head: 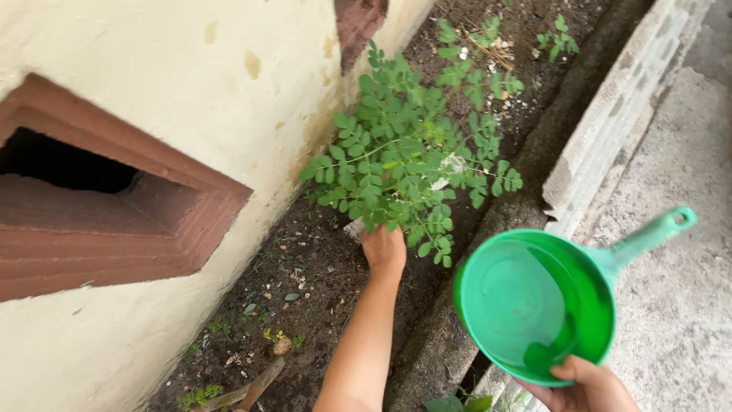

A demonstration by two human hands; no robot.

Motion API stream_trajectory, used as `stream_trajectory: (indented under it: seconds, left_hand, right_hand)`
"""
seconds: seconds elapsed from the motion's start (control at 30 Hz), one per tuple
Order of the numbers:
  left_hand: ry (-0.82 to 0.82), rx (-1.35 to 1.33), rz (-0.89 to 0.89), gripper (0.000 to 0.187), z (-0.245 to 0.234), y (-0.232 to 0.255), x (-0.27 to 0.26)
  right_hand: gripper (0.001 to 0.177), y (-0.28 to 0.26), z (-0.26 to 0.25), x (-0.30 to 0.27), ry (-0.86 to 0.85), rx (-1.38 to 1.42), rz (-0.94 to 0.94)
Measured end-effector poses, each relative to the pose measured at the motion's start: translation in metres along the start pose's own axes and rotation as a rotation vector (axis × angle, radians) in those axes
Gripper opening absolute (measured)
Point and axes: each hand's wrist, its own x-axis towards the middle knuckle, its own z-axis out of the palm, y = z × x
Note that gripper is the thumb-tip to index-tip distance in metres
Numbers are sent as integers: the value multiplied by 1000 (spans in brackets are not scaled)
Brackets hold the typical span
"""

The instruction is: The person pulls small green plants from a garden bed by hand and places them in a green scoop containing water.

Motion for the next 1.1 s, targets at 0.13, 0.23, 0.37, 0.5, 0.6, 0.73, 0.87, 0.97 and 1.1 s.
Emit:
stream_trajectory:
  seconds: [0.13, 0.23, 0.37, 0.5, 0.6, 0.73, 0.87, 0.97, 1.1]
  left_hand:
    - [-403, -79, -232, 25, 1, -2, 3]
    - [-147, -344, -280, 12, 11, -8, -3]
    - [-158, -669, -258, 21, 80, -28, 2]
    - [-255, -1609, -631, 37, 135, -27, 5]
    - [-328, -1258, -559, 39, 142, -3, 13]
    - [-400, -749, -427, 44, 120, 37, 14]
    - [-228, 300, 85, 28, 96, 34, 10]
    - [-146, -188, -110, 28, 92, 28, 7]
    - [2, -404, -251, 28, 59, 31, -6]
  right_hand:
    - [69, -24, 47, -45, -169, 26, -137]
    - [65, -49, 64, -56, -200, 119, -159]
    - [59, -76, 66, -57, -245, 208, -226]
    - [57, -102, 52, -57, -200, 231, -295]
    - [57, -113, 39, -56, -199, 243, -287]
    - [57, -114, 18, -50, -149, 251, -249]
    - [59, -107, -7, -43, -159, 247, -256]
    - [60, -102, -22, -37, -184, 232, -254]
    - [58, -98, -39, -34, -144, 207, -252]
